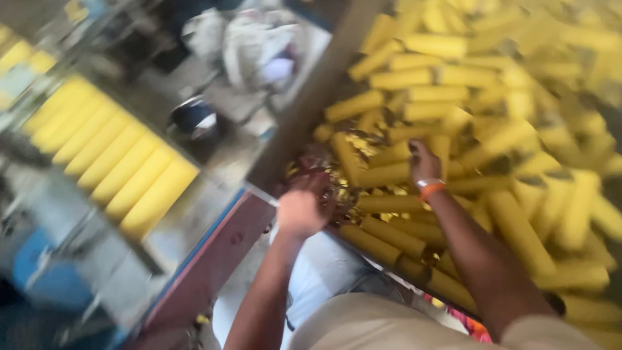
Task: The person repeatedly picks up yellow cylindrical objects from a conveyor belt and places them into a wire basket. The task involves continuous hand movements to transfer the items from the moving belt to the collection basket.
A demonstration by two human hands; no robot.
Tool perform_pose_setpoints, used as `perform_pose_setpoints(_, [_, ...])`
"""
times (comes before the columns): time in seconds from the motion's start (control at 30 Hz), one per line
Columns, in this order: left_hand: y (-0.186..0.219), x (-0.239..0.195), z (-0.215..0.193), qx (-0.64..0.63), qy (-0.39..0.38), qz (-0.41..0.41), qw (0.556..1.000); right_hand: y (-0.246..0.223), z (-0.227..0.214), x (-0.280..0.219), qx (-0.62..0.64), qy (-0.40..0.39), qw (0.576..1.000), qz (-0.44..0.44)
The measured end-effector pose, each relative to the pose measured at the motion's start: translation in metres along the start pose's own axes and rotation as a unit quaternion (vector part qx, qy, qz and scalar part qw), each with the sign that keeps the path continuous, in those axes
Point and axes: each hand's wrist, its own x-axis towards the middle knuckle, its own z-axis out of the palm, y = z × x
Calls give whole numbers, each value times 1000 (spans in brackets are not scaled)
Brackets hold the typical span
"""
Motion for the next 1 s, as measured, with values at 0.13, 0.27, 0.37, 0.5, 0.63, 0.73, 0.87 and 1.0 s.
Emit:
perform_pose_setpoints(0.13, [-4, -6, 9, -56, -39, -36, 997, -70, -58, 23, 4, 7, 986, -168])
perform_pose_setpoints(0.27, [1, -25, -20, -149, 143, 3, 978, -185, -121, 52, 266, -32, 950, -157])
perform_pose_setpoints(0.37, [2, -46, -58, -88, 271, 2, 958, -275, -127, 59, 450, -84, 878, -140])
perform_pose_setpoints(0.5, [0, -74, -100, -8, 327, -36, 944, -373, -85, 45, 514, -153, 832, -142])
perform_pose_setpoints(0.63, [-8, -97, -118, 43, 329, -85, 940, -431, -38, 26, 517, -235, 808, -157])
perform_pose_setpoints(0.73, [-18, -102, -121, 53, 321, -118, 938, -456, -7, 22, 498, -275, 806, -161])
perform_pose_setpoints(0.87, [-37, -96, -121, 67, 302, -144, 940, -476, 26, 19, 443, -304, 830, -151])
perform_pose_setpoints(1.0, [-74, -78, -117, 81, 298, -168, 936, -488, 75, 14, 447, -341, 815, -141])
